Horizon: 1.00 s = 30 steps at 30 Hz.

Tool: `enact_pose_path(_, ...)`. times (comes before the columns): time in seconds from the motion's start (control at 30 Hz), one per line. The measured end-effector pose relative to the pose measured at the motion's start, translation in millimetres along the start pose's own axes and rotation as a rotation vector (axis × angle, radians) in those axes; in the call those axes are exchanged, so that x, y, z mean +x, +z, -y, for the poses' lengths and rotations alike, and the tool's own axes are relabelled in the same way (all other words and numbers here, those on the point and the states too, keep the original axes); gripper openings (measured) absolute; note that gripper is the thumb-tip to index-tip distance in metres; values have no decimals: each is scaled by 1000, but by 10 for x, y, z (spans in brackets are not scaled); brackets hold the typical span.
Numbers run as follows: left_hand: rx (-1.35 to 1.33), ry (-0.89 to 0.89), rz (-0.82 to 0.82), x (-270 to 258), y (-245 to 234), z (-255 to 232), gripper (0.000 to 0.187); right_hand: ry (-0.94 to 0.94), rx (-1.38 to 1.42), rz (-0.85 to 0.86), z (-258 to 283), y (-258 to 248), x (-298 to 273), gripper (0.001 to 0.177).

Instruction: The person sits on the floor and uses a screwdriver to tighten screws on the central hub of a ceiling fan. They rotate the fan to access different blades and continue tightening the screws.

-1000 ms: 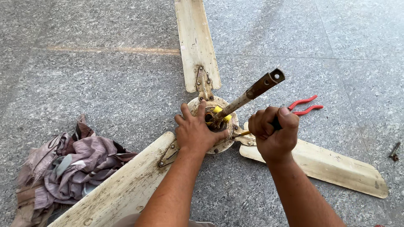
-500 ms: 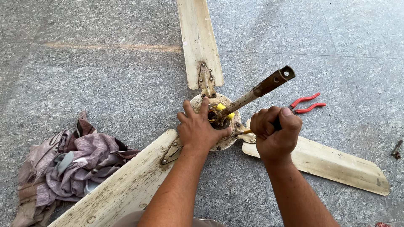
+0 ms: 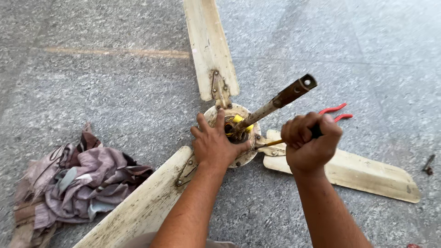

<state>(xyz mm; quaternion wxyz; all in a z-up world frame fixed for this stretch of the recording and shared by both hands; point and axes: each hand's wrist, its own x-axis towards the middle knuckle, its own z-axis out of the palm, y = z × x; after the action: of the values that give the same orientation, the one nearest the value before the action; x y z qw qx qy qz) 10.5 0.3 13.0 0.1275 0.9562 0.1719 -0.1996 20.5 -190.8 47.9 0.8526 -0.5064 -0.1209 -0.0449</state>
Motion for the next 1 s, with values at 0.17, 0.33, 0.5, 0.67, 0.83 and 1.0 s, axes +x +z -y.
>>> enact_pose_path(0.17,-10,-17,12,3,-4,22,135,112,61,210,68,-128,143,48)
enact_pose_path(0.33,-2,-12,27,1,-5,26,135,177,61,342,82,-224,250,48)
enact_pose_path(0.5,2,-12,34,9,-7,21,135,203,43,416,84,-292,309,48)
enact_pose_path(0.67,-10,-8,33,24,0,25,135,184,153,378,111,-346,287,50)
enact_pose_path(0.83,-7,-3,17,37,12,22,135,186,87,388,86,-353,290,47)
enact_pose_path(1.0,-23,-7,32,19,16,27,135,185,74,385,96,-360,274,45)
